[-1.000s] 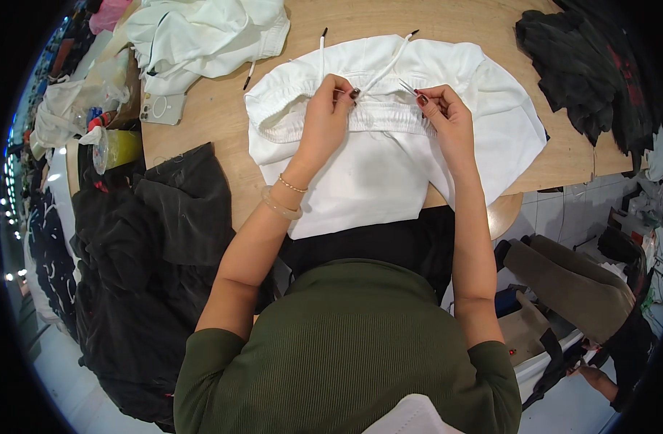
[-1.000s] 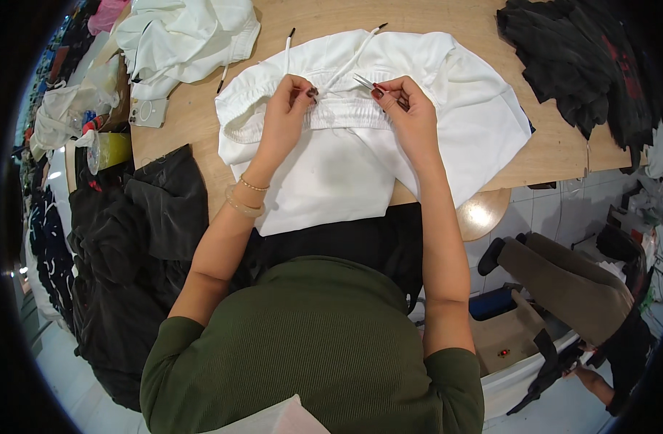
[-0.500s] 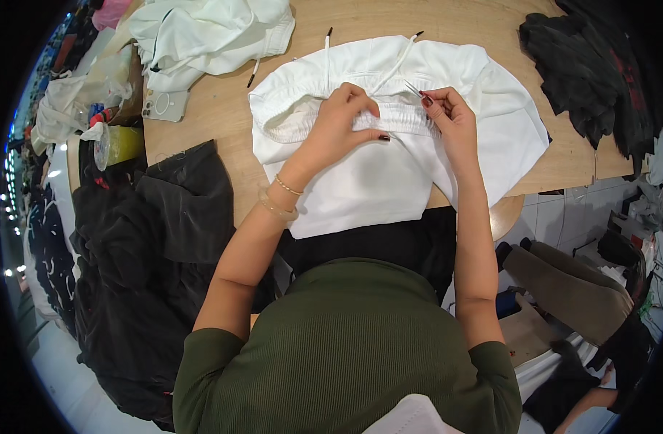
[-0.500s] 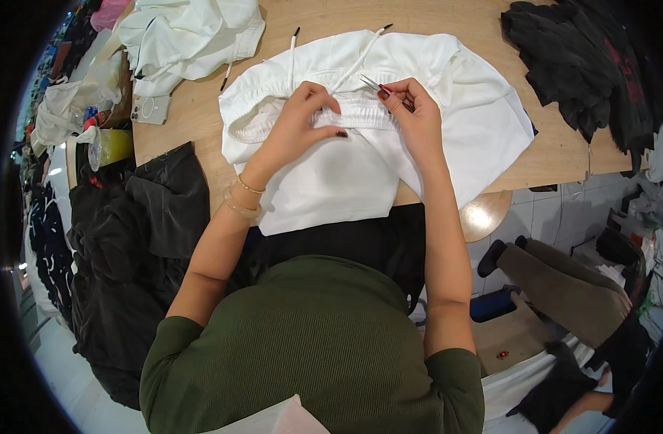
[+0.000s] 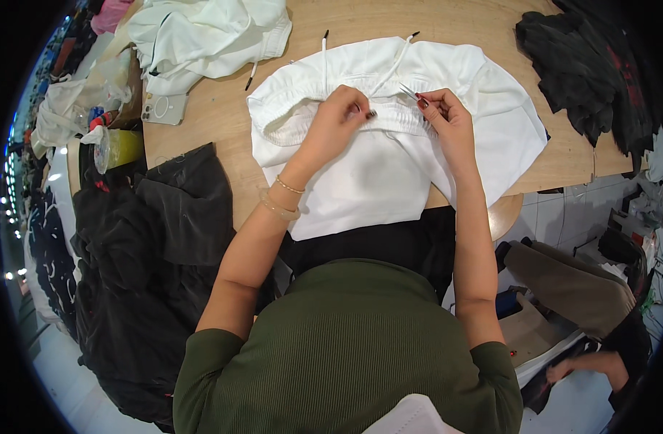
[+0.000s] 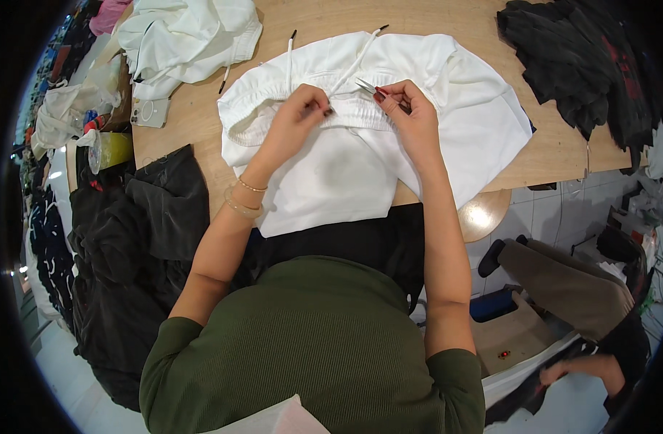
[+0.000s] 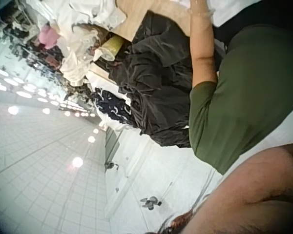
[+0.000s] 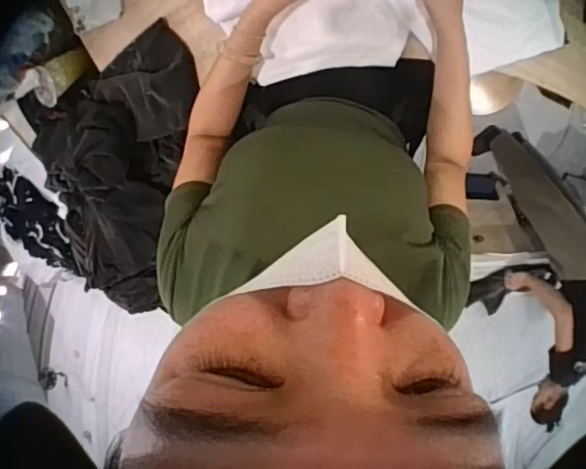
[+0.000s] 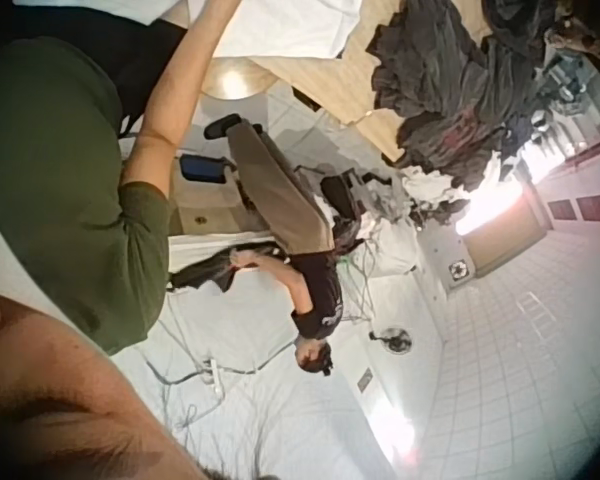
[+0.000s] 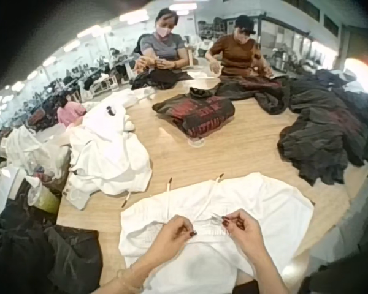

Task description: Trimming loose threads from a pair of white shorts using thread snips.

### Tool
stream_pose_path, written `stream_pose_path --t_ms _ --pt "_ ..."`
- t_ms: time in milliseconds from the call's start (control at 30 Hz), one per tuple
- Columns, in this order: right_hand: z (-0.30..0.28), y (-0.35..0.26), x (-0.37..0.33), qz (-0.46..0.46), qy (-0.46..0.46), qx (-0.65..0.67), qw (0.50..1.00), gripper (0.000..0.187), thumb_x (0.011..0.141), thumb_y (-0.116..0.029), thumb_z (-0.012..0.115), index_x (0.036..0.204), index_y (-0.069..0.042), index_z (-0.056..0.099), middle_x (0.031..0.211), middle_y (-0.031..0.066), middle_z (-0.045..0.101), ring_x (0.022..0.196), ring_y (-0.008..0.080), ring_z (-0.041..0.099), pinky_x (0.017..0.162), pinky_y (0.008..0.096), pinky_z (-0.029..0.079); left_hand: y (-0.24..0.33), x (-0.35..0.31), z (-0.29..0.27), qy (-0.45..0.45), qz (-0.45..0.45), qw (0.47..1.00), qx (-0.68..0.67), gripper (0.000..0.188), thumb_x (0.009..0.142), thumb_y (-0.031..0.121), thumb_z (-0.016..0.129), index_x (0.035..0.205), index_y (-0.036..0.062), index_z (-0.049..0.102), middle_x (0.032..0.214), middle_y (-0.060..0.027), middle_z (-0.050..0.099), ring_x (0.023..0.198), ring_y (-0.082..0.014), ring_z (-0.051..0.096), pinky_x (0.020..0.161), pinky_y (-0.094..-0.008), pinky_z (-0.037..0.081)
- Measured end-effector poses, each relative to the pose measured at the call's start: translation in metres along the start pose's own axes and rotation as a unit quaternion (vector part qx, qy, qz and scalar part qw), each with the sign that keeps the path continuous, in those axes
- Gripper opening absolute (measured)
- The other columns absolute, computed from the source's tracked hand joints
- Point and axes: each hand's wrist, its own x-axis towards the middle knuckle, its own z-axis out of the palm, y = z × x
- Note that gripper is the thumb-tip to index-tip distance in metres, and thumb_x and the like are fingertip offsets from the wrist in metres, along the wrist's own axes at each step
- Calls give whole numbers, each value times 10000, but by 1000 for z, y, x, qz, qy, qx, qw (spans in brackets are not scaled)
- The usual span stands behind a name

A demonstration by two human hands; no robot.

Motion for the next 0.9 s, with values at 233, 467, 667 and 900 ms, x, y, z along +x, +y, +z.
stream_pose_path --t_ms 233,467,667,900 --pt "0 -12 -13 -9 -1 -96 995 173 828 -70 666 969 -3 592 861 30 632 792 86 565 733 219 449 7 0 -1 17 10 997 -70 95 816 18 637 906 21 608 886 -43 581 814 -123 536 727 -244 439" --pt "3 -17 -29 -23 36 -221 974 212 769 -123 725 912 -10 616 786 64 647 713 135 594 647 258 458 11 4 11 86 -84 988 -93 62 785 26 667 832 -14 669 752 -92 643 679 -155 589 629 -273 469" --pt "10 -15 -27 -57 14 -299 953 195 759 -163 720 852 -23 621 814 78 665 720 220 621 638 303 470 5 9 14 90 -104 982 -126 83 804 32 655 861 -28 667 744 -88 658 644 -127 571 609 -259 464" --pt "16 -19 -22 -64 -12 -327 943 182 768 -180 710 834 -36 622 816 69 664 717 219 621 627 309 466 11 7 10 56 -127 982 -131 86 854 20 597 897 -35 648 770 -13 634 711 -64 527 654 -210 432"
